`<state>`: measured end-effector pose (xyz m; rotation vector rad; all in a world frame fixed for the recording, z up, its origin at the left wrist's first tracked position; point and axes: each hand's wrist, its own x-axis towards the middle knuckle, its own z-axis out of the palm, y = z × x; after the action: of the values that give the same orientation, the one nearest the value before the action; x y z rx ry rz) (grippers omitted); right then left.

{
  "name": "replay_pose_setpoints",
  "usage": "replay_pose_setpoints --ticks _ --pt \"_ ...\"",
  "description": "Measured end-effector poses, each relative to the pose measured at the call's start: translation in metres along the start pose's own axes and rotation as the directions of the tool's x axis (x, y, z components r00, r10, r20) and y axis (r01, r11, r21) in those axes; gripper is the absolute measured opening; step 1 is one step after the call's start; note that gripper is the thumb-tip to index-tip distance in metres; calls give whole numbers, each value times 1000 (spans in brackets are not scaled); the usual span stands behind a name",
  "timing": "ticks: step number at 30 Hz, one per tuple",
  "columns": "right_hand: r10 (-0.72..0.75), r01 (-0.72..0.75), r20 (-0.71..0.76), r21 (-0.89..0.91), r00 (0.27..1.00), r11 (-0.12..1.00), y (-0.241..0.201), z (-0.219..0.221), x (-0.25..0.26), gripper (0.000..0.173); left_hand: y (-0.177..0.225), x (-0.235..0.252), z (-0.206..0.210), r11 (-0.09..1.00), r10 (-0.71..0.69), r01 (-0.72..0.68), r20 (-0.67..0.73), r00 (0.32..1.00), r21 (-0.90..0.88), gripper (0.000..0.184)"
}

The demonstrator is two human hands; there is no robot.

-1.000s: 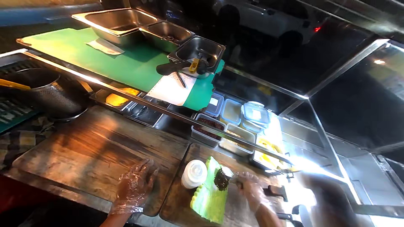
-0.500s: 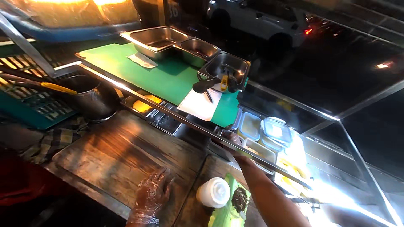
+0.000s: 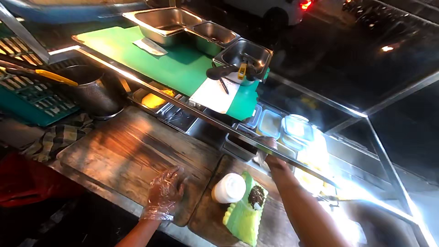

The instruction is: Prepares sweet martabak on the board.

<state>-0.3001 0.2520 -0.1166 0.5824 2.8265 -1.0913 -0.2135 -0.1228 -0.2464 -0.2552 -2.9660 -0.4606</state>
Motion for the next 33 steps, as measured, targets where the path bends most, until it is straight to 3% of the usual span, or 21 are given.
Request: replay_pose_setpoints --ticks 2,4,6,7,12,14,16,18,20,22,23,24,25,26,28,29,31,33 --pt "-5 6 6 -50 1000 999 26 1 -1 30 0 1 0 1000 -5 5 18 1000 4 49" --pt "61 -50 -49 203 997 978 22 1 1 11 2 1 -2 1000 -6 6 30 1000 -3 49" --pt "150 -131 -1 473 989 871 24 -5 -23 6 3 0 -5 1000 -9 10 38 999 -10 48" --pt "168 -164 39 510 985 845 28 -11 -43 8 3 -1 -5 1000 -10 10 42 999 -12 48" --pt "364 -354 98 553 926 754 55 -14 -125 9 1 0 -1 1000 1 -1 20 1000 -26 49" --pt "370 -358 84 512 925 781 71 -4 -156 11 0 0 0 1000 4 -4 20 1000 -22 50" --pt "247 -222 -10 400 969 889 88 13 -183 11 2 0 -3 1000 4 -4 23 1000 -28 49" --pt "-20 52 -165 188 986 981 101 29 -209 15 3 0 -4 999 9 -8 22 1000 -31 49" --pt "-361 351 -311 -90 879 932 117 42 -218 20 2 0 -3 1000 12 -11 29 1000 -27 50" --pt "-511 450 -370 -244 776 859 128 46 -213 23 0 0 -2 1000 21 -20 28 999 -19 50" --pt "-493 432 -385 -238 780 870 127 43 -208 23 1 1 -3 1000 20 -19 37 999 -17 50" --pt "-401 362 -381 -171 833 916 122 38 -202 20 3 1 -6 1000 10 -8 65 998 -23 50" --pt "-219 218 -340 -43 914 975 114 32 -196 17 3 1 -8 1000 3 -2 80 997 -23 49" --pt "47 -21 -210 121 977 992 104 23 -188 16 4 1 -8 1000 0 2 84 996 -22 49" --pt "426 -405 44 411 904 817 96 15 -171 13 5 1 -8 1000 0 2 75 997 -21 50" --pt "516 -509 133 490 846 708 94 14 -168 17 5 1 -7 1000 1 0 64 998 -19 50" --pt "565 -584 228 549 793 598 90 14 -174 17 4 1 -5 1000 6 -5 52 999 -12 50" --pt "539 -583 265 557 799 591 92 19 -185 7 3 1 -4 1000 7 -6 44 999 -12 49"
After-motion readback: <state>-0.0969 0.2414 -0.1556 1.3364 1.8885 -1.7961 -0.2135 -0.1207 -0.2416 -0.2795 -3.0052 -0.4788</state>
